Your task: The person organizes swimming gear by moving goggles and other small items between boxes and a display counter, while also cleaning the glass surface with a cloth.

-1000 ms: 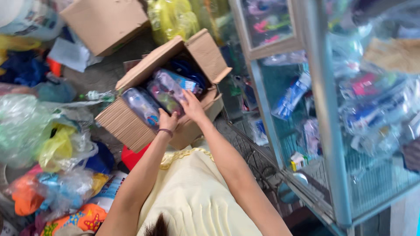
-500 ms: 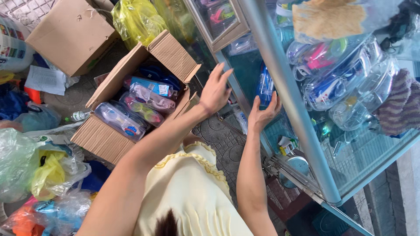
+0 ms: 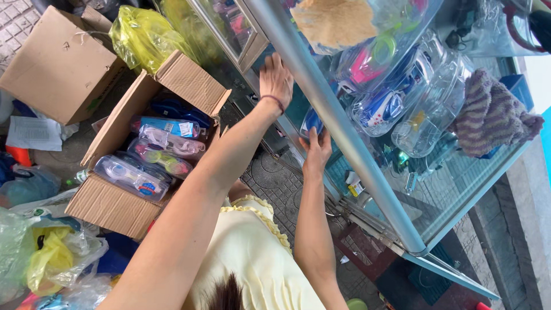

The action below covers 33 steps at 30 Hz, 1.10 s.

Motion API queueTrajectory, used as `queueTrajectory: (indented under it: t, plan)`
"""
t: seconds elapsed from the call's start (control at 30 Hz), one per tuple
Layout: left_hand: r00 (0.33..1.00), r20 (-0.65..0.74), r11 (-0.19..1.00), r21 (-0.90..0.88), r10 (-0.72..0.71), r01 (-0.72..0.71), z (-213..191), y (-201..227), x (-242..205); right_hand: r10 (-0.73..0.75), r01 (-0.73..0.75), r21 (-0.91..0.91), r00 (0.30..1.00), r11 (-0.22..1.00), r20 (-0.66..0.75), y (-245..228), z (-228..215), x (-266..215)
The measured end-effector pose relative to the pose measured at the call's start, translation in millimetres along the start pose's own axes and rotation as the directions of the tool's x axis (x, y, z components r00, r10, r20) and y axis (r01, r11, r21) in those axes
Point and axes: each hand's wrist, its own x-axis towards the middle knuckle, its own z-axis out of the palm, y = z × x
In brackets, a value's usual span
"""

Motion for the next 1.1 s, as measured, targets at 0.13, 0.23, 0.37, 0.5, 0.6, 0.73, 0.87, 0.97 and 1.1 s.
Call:
queueTrajectory:
  t: [0.13,0.23,0.37,0.5,0.6,0.73,0.87,0.97,1.1]
  plan:
    - [0.999,0.022,0.979,-0.201,-0.023,0.027,-16,0,-47,0.231,-0.307,0.424,0.948,0.852,0.221,-7,-2,-14]
    - [0.994,0.060,0.876,-0.470,-0.092,0.109,-26,-11,-89,0.240,-0.369,0.485,0.920,0.793,0.309,-8,-2,-38]
    - [0.980,0.122,0.758,-0.621,-0.159,0.200,-61,-43,-177,0.210,-0.406,0.461,0.884,0.789,0.419,-10,8,-86]
    - [0.945,0.058,0.719,-0.633,-0.323,0.285,-97,-91,-263,0.240,-0.465,0.319,0.802,0.826,0.548,-7,45,-138]
    - [0.802,0.068,0.526,-0.721,-0.594,0.451,-113,-127,-314,0.294,-0.504,0.117,0.660,0.856,0.692,3,82,-165]
    - [0.707,-0.217,0.617,-0.692,-0.673,0.375,-85,-182,-346,0.296,-0.382,-0.101,0.496,0.919,0.816,35,146,-183]
    - [0.562,-0.272,0.566,-0.688,-0.781,0.454,-45,-210,-359,0.366,-0.237,-0.290,0.410,0.927,0.835,62,189,-179]
    - [0.488,-0.264,0.506,-0.721,-0.832,0.473,-20,-225,-352,0.417,-0.122,-0.404,0.397,0.907,0.818,86,206,-164]
    - [0.474,-0.236,0.501,-0.649,-0.848,0.573,-12,-228,-354,0.431,0.191,-0.529,0.391,0.827,0.814,104,205,-147]
